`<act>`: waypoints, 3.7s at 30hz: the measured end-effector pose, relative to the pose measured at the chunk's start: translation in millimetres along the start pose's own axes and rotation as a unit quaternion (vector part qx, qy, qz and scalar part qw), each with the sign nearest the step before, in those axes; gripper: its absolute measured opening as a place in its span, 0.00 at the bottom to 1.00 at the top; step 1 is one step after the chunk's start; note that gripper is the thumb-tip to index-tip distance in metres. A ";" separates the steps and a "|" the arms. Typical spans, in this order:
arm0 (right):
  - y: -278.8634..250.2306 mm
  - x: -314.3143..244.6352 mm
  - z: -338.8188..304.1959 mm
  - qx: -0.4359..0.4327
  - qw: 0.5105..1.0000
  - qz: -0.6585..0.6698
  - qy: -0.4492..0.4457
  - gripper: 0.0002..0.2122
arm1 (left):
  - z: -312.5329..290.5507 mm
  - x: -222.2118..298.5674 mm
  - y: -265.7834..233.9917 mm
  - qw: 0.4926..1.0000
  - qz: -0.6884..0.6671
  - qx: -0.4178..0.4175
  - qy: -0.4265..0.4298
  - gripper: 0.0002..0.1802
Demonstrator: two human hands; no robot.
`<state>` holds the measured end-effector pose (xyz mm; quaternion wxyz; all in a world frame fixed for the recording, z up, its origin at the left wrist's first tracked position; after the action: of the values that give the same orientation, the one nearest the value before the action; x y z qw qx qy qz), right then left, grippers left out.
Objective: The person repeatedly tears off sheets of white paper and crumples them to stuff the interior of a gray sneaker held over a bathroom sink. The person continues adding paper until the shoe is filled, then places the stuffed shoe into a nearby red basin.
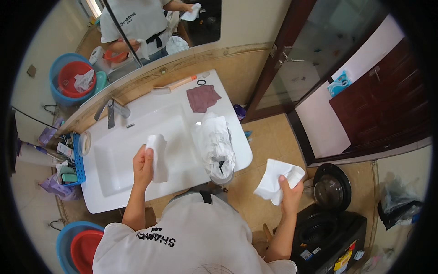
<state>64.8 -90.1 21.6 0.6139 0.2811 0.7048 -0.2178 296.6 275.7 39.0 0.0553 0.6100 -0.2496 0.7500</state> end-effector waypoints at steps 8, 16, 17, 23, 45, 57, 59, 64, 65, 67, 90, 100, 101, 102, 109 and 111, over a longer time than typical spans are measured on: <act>76.5 -27.2 -21.1 -0.436 0.864 0.249 -0.027 0.21 | 12.7 30.4 57.7 0.892 -0.336 -0.295 -0.068 0.19; 142.4 -5.6 -34.9 -0.580 0.808 -0.064 0.075 0.17 | 15.7 -17.5 92.4 0.915 -0.204 -0.324 -0.124 0.16; 140.7 8.7 -35.6 -0.553 0.824 -0.078 0.097 0.18 | 14.2 -31.1 93.4 0.920 -0.171 -0.327 -0.131 0.16; 136.7 24.2 -31.7 -0.430 0.875 -0.192 0.109 0.19 | 25.7 -62.3 99.2 0.955 0.057 -0.290 -0.035 0.09; 136.7 27.5 -44.6 -0.368 0.861 -0.350 0.029 0.22 | -33.4 -32.1 132.2 0.906 0.194 -0.235 0.295 0.25; 131.0 60.6 -57.0 -0.304 0.934 -0.169 0.082 0.20 | -40.6 -30.3 134.9 0.908 0.191 -0.213 0.305 0.24; 131.4 63.8 -58.0 -0.305 0.938 -0.132 0.102 0.21 | -41.5 -31.1 135.8 0.907 0.193 -0.217 0.304 0.24; 134.1 65.3 -57.3 -0.310 0.937 -0.138 0.081 0.21 | -36.4 -29.6 140.2 0.903 0.192 -0.227 0.309 0.27; 133.7 63.3 -56.4 -0.311 0.933 -0.166 0.075 0.21 | -33.5 -29.2 141.9 0.902 0.194 -0.236 0.305 0.27; 133.5 56.7 -53.0 -0.315 0.921 -0.221 0.065 0.21 | -27.8 -28.5 144.4 0.900 0.200 -0.250 0.295 0.28; 121.2 60.5 -27.6 -0.217 0.933 -0.259 -0.126 0.22 | -13.0 -57.0 174.7 0.867 0.244 -0.269 0.342 0.18; 120.5 79.4 -20.0 -0.231 0.941 -0.224 -0.107 0.27 | -5.1 -60.5 180.4 0.830 0.200 -0.250 0.457 0.18; 120.3 80.2 -19.3 -0.238 0.942 -0.217 -0.098 0.27 | -6.1 -61.4 181.2 0.833 0.197 -0.244 0.456 0.18; 119.7 81.0 -16.9 -0.243 0.943 -0.210 -0.091 0.26 | -5.7 -60.0 183.2 0.835 0.194 -0.238 0.457 0.18; 118.6 85.3 -11.2 -0.266 0.956 -0.120 -0.018 0.23 | -2.0 -60.3 184.9 0.850 0.149 -0.162 0.479 0.16; 117.7 90.9 -12.2 -0.258 0.962 -0.092 -0.004 0.23 | -2.0 -59.7 186.2 0.841 0.157 -0.176 0.487 0.15</act>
<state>125.9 17.5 -61.8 0.6460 0.0467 0.7571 -0.0853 237.6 128.0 -74.7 0.1570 0.0989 -0.4108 0.8927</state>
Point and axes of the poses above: each hand's wrist, its own z-axis towards the middle knuckle, its own y-axis out of the palm, x = y × z, the point moved 5 cm from there along z, towards the middle knuckle, and after that the axes turned 11 degrees about -x, right-handed, at the moved point
